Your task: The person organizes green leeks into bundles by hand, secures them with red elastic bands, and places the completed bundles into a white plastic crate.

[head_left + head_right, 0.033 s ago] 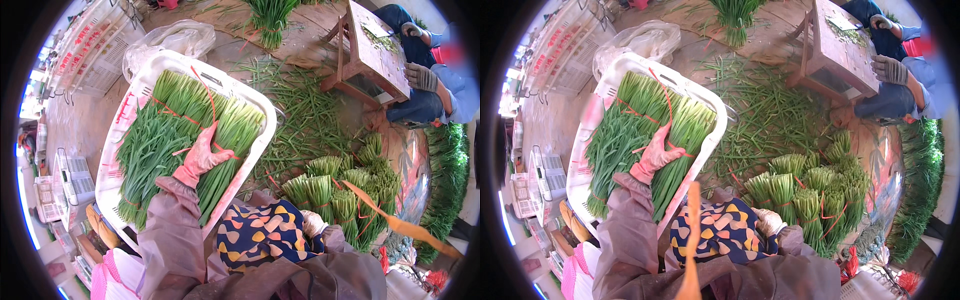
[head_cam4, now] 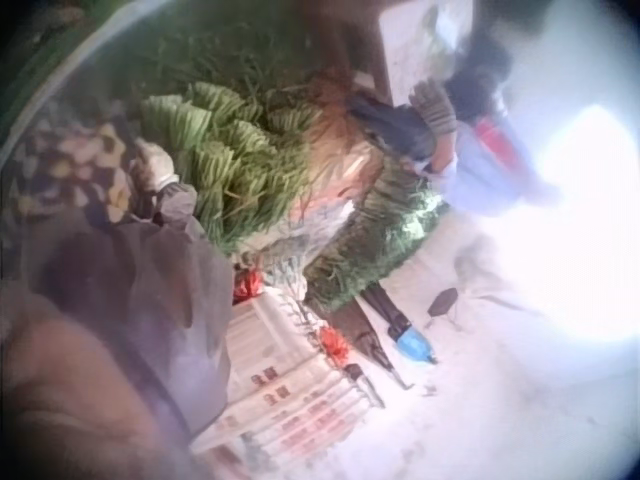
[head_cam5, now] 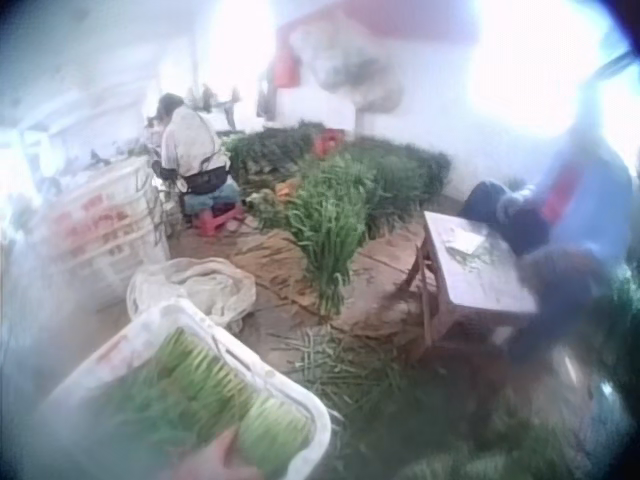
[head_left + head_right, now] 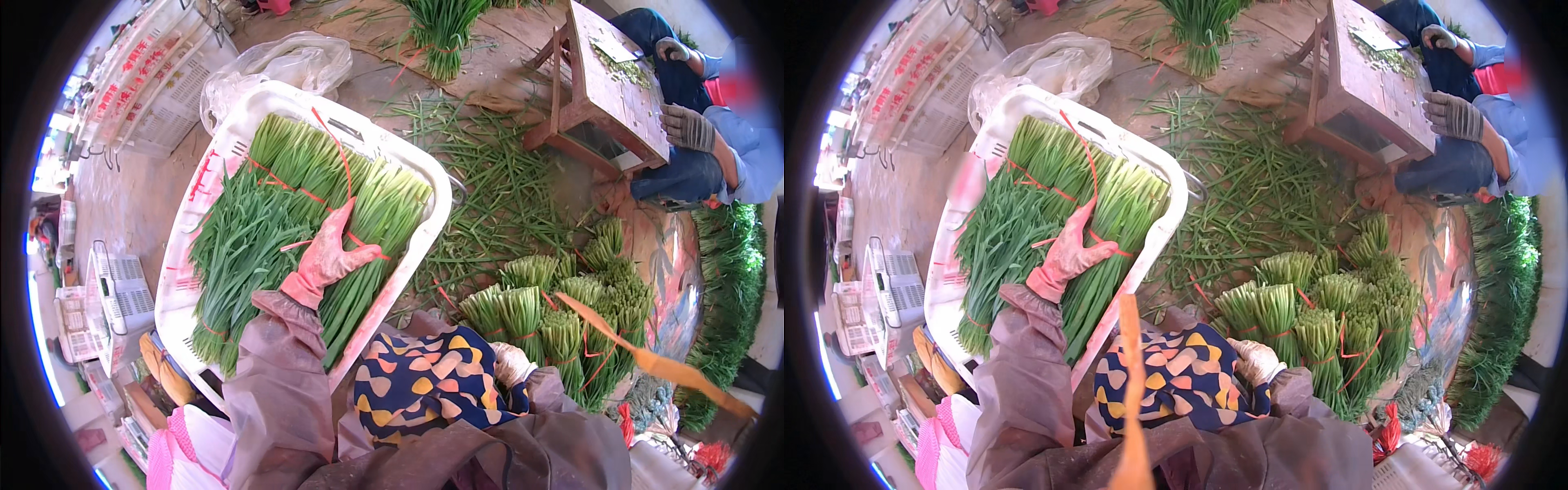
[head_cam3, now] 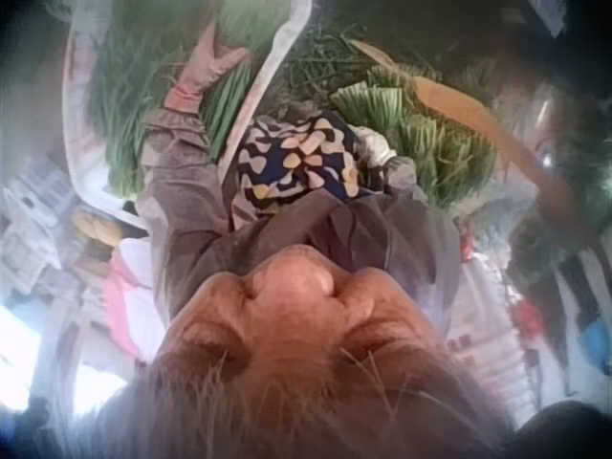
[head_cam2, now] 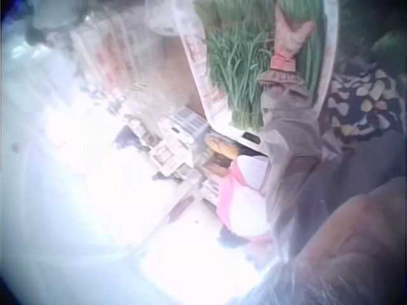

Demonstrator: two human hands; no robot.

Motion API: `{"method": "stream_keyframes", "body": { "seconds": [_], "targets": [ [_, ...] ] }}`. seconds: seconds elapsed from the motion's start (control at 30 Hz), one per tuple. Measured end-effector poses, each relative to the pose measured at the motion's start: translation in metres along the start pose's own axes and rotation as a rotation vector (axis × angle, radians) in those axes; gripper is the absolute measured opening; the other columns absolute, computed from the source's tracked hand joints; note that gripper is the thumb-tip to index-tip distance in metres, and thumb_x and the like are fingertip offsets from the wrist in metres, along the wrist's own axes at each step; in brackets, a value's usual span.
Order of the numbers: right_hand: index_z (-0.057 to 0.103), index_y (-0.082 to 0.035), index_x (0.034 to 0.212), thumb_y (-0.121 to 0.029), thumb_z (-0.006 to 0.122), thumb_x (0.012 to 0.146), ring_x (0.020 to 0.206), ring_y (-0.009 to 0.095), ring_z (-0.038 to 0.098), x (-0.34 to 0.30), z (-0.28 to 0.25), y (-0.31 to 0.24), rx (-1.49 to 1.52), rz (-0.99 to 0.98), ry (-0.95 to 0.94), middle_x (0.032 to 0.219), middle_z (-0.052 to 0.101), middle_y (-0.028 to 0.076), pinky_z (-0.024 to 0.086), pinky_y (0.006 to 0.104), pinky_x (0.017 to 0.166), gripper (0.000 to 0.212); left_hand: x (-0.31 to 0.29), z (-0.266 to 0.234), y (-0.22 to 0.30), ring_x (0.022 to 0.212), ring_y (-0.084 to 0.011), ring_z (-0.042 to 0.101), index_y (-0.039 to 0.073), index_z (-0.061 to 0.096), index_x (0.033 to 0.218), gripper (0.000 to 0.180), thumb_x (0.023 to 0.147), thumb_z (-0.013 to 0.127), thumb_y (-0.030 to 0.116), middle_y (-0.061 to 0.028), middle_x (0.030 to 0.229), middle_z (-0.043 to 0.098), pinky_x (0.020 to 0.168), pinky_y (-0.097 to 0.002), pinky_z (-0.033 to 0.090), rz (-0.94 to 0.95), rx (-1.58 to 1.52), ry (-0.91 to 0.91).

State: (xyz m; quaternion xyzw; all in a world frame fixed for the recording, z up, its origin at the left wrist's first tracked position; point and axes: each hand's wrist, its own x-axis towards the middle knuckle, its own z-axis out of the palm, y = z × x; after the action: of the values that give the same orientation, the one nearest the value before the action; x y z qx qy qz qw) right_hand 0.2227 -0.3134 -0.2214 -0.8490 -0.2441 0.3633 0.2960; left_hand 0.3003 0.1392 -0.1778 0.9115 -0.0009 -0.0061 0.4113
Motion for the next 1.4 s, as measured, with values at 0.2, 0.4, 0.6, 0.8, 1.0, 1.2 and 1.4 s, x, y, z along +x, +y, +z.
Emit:
{"method": "stream_keyframes", "body": {
  "seconds": [0.2,0.4,0.6,0.8,1.0,1.2,1.4],
  "targets": [
    [0.062,-0.004,0.12,-0.002,0.074,0.08,0.094,0.025,0.066,0.064,-0.092,-0.113,0.123,-0.299,0.461,0.105,0.067,0.013,0.053,0.0337,0.079,0.042,-0.003,0.008,0.051,0.12,-0.0375,0.055,-0.006,0.014,0.149,0.121,0.061,0.086,0.035,-0.0311,0.129,0.053,0.102,-0.0359,0.043,-0.324,-0.138,-0.016],
    [0.059,-0.007,0.119,-0.015,0.074,0.08,0.091,0.025,0.063,0.187,-0.135,-0.189,-0.102,-0.324,0.568,0.101,0.064,0.01,0.052,0.0343,0.079,0.043,-0.014,0.015,0.072,0.113,-0.0408,0.056,0.001,0.005,0.152,0.12,0.066,0.083,0.033,-0.026,0.128,0.053,0.095,-0.0423,0.046,-0.245,0.014,0.183],
    [0.065,-0.01,0.094,-0.007,0.071,0.077,0.077,0.025,0.065,0.224,-0.137,-0.169,-0.219,-0.434,0.631,0.084,0.064,0.007,0.053,0.034,0.069,0.018,-0.023,0.015,0.093,0.106,-0.039,0.057,0.0,0.001,0.151,0.118,0.069,0.08,0.03,-0.0237,0.127,0.052,0.089,-0.0453,0.047,-0.288,0.14,0.256],
    [0.069,-0.006,0.101,-0.014,0.077,0.078,0.092,0.025,0.066,0.218,-0.263,-0.119,-0.403,-0.104,0.61,0.103,0.069,0.01,0.053,0.033,0.081,0.025,-0.023,0.027,0.096,0.111,-0.0386,0.056,-0.005,0.024,0.145,0.103,0.07,0.077,0.039,-0.0232,0.128,0.052,0.09,-0.0467,0.047,-0.211,0.357,0.366],
    [0.069,-0.01,0.108,-0.026,0.072,0.081,0.102,0.032,0.06,0.255,-0.213,-0.275,-0.612,-0.592,0.242,0.106,0.067,0.012,0.048,0.039,0.087,0.031,-0.023,0.023,0.1,0.103,-0.0359,0.059,-0.006,0.034,0.139,0.094,0.069,0.077,0.04,-0.0199,0.12,0.054,0.084,-0.0414,0.051,-0.293,0.404,0.391],
    [0.073,-0.012,0.09,-0.035,0.069,0.081,0.084,0.031,0.065,0.306,-0.187,-0.282,-0.707,-0.387,-0.307,0.091,0.069,0.012,0.051,0.0416,0.077,0.025,-0.023,0.025,0.098,0.11,-0.0337,0.058,-0.009,0.032,0.14,0.097,0.065,0.079,0.031,-0.0213,0.128,0.05,0.087,-0.0411,0.05,-0.233,0.507,0.323],
    [0.067,-0.007,0.086,-0.032,0.062,0.085,0.088,0.031,0.064,0.311,-0.167,-0.248,-0.783,-0.585,0.003,0.086,0.066,0.013,0.052,0.0428,0.073,0.026,-0.023,0.023,0.097,0.105,-0.0347,0.053,-0.008,0.042,0.134,0.08,0.074,0.069,0.036,-0.0216,0.136,0.043,0.083,-0.042,0.05,-0.14,0.459,0.497]
  ]
}}
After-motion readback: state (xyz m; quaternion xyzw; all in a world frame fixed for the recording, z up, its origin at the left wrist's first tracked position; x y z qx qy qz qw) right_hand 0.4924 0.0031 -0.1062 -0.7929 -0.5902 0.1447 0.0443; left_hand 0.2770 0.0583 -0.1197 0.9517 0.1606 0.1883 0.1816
